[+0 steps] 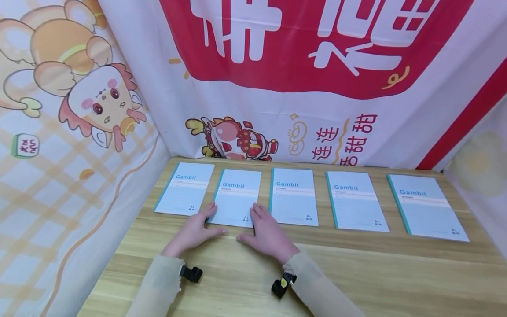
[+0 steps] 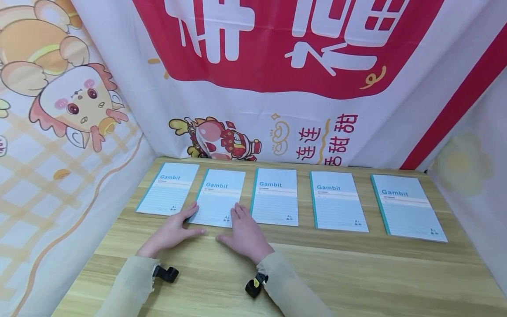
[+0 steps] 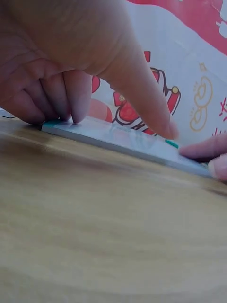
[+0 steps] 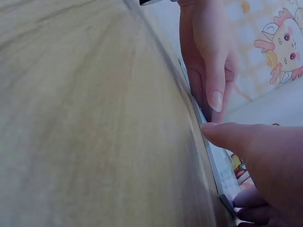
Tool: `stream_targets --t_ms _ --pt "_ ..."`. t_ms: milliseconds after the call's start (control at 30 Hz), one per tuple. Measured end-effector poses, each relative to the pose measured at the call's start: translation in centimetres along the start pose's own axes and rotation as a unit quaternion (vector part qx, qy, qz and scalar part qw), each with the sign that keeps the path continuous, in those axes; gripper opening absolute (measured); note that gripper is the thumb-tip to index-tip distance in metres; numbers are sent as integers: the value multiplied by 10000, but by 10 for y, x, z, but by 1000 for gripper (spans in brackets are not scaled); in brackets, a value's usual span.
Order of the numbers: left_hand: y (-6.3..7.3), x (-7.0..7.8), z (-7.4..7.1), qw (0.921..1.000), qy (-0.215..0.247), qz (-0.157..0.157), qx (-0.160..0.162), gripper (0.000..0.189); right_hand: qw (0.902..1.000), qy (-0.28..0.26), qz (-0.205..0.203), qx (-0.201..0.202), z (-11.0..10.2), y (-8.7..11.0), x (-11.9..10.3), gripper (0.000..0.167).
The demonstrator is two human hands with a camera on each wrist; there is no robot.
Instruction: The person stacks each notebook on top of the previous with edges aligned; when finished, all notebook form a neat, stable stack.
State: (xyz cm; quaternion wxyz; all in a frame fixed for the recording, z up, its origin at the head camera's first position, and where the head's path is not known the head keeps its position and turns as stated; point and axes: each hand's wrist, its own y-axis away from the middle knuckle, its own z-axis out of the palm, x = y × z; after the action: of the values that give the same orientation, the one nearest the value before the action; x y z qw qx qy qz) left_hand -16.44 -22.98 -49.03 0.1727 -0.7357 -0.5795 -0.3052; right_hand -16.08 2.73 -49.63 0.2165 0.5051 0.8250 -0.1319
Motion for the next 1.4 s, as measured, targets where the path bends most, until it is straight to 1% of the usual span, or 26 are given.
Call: stream_targets --t_ms 100,200,267,400,467,567,733,900,967,1067,1100,1167,1267,1333,1400 --pt "8 1 3 10000 58 -44 2 98 9997 220 -131 -18 1 7 -2 97" --pt "16 2 6 10000 49 -10 43 100 9990 400 -202 -54 1 15 -5 100" --pt "22 3 8 9999 13 72 107 100 9987 455 -234 -71 2 20 -7 100" --pt "32 5 12 9997 -2 128 197 99 9982 515 -286 -107 3 30 -9 100" --pt "36 6 14 9997 53 159 196 98 9981 534 -295 -132 3 35 -9 100" --pt "42 9 15 9997 92 124 169 97 9982 512 -257 -182 2 42 -9 101" --pt "51 11 18 9998 155 -45 104 97 9987 383 -159 -284 2 51 -9 98" --pt "55 12 20 9990 360 -136 205 97 9992 200 -207 -267 2 55 -8 94" --pt "53 12 18 9979 559 -180 285 98 9996 -4 -193 -212 2 54 -6 92" --pt "49 11 13 9940 937 -250 511 94 9980 -629 -29 -59 0 53 -2 89" --pt "48 10 11 9921 1065 -282 604 92 9960 -896 52 17 -1 52 0 89" --pt "44 8 6 9882 1270 -385 758 88 9887 -1469 257 175 -3 51 3 88" --pt "40 5 2 9849 1367 -605 872 81 9695 -2384 462 342 -6 49 8 85" --pt "37 4 1 9848 1312 -736 869 79 9548 -2893 590 334 -8 48 11 82" --pt "35 4 1 9846 1276 -828 858 78 9417 -3285 682 263 -10 48 14 80"
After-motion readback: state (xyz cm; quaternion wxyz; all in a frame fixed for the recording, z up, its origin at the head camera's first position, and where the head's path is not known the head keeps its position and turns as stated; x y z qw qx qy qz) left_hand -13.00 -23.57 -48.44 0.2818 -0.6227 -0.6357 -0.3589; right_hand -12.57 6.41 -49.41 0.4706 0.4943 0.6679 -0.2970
